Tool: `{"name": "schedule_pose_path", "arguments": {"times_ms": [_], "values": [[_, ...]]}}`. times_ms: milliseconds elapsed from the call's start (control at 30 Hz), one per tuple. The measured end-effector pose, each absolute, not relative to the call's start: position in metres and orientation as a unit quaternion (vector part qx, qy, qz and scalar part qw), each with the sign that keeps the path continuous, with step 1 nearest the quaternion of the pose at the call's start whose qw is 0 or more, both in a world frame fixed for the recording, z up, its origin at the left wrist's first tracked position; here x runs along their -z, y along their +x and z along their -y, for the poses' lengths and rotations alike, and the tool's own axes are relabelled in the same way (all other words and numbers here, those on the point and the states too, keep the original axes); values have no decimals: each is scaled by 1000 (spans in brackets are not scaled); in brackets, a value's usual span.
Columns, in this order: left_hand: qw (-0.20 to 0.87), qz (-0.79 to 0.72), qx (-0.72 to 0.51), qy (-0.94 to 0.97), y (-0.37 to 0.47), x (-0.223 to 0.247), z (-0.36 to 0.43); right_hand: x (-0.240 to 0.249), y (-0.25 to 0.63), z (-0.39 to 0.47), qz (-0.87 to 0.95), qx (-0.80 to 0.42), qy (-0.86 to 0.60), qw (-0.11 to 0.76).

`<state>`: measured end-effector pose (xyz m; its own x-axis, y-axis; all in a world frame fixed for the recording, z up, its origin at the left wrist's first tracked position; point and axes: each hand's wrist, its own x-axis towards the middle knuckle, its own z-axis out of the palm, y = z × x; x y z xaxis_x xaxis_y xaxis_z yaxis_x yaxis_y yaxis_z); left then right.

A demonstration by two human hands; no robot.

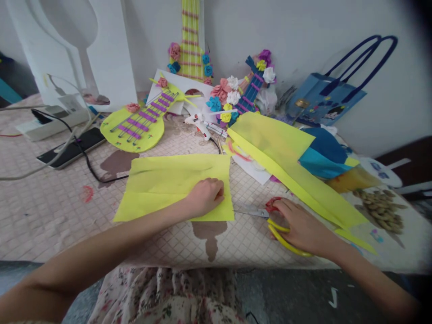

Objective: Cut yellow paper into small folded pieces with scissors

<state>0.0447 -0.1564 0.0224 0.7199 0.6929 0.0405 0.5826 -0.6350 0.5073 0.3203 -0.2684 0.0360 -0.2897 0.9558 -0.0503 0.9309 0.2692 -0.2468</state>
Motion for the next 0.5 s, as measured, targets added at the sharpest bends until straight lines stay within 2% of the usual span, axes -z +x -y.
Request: {"name": "schedule_pose_path", "arguments": {"times_ms": [500], "values": [[331,-348,-142,866,36,-22,151,-41,321,270,824,-71,-561,27]]}}
